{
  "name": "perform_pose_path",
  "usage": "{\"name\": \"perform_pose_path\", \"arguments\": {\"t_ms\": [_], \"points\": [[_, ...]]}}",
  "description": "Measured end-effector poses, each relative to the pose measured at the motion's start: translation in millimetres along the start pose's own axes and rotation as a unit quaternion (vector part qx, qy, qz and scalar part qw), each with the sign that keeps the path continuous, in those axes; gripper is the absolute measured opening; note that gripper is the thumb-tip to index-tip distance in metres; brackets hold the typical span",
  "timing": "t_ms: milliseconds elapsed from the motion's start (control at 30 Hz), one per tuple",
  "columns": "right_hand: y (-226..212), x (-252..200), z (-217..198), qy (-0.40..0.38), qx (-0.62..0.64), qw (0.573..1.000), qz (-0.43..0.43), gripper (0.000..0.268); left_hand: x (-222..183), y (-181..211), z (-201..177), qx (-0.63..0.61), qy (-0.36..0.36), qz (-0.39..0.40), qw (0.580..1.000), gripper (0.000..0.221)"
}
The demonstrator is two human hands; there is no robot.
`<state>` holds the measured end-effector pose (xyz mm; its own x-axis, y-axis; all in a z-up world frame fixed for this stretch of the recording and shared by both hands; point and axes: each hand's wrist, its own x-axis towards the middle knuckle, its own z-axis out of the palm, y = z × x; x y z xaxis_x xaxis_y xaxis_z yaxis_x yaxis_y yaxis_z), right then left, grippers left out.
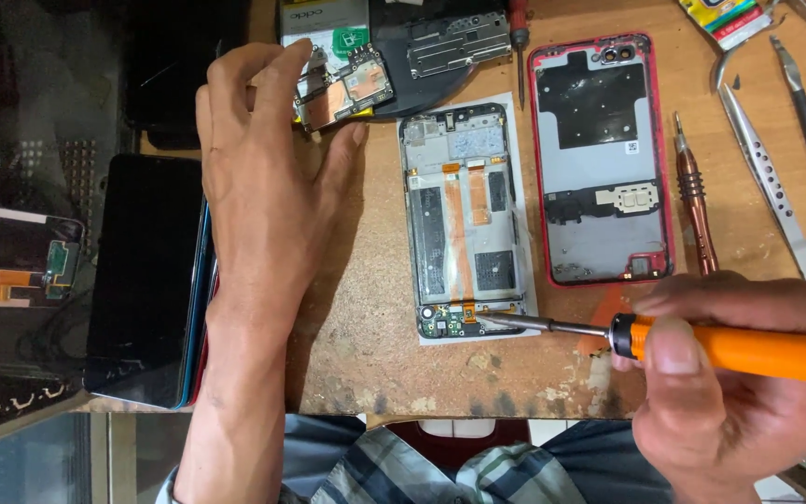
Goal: Soldering components on a mobile phone motherboard using a soldering iron at a repair bench.
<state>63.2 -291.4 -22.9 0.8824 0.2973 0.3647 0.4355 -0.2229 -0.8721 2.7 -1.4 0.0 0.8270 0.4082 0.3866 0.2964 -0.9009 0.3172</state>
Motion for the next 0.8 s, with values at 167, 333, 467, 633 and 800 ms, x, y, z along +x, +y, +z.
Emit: {"name": "perform_pose_path", "arguments": {"t_ms": [167, 333, 467, 633, 800], "points": [[-18, 6, -3, -0.037, -0.066, 0.997, 0.021, 0.029, -1, -1, 1, -0.006, 0.004, 0.004, 1.000, 0.052], [-23, 16, -11, -0.095, -0.100, 0.989, 0.053, 0.033, -1, 0, 0, -0.007, -0.001, -0.006, 1.000, 0.053], [-19, 2, -5, -0.046, -0.063, 0.992, 0.100, 0.039, 0, -1, 0, -0.019, -0.005, -0.008, 1.000, 0.054], [-17, 4, -7, -0.069, -0.056, 0.992, 0.091, 0.030, 0, -2, -1, -0.019, -0.006, -0.006, 1.000, 0.053], [-21, 5, 0, -0.043, -0.050, 0.996, 0.067, 0.037, -1, -3, 1, -0.020, -0.010, -0.014, 1.000, 0.054]]}}
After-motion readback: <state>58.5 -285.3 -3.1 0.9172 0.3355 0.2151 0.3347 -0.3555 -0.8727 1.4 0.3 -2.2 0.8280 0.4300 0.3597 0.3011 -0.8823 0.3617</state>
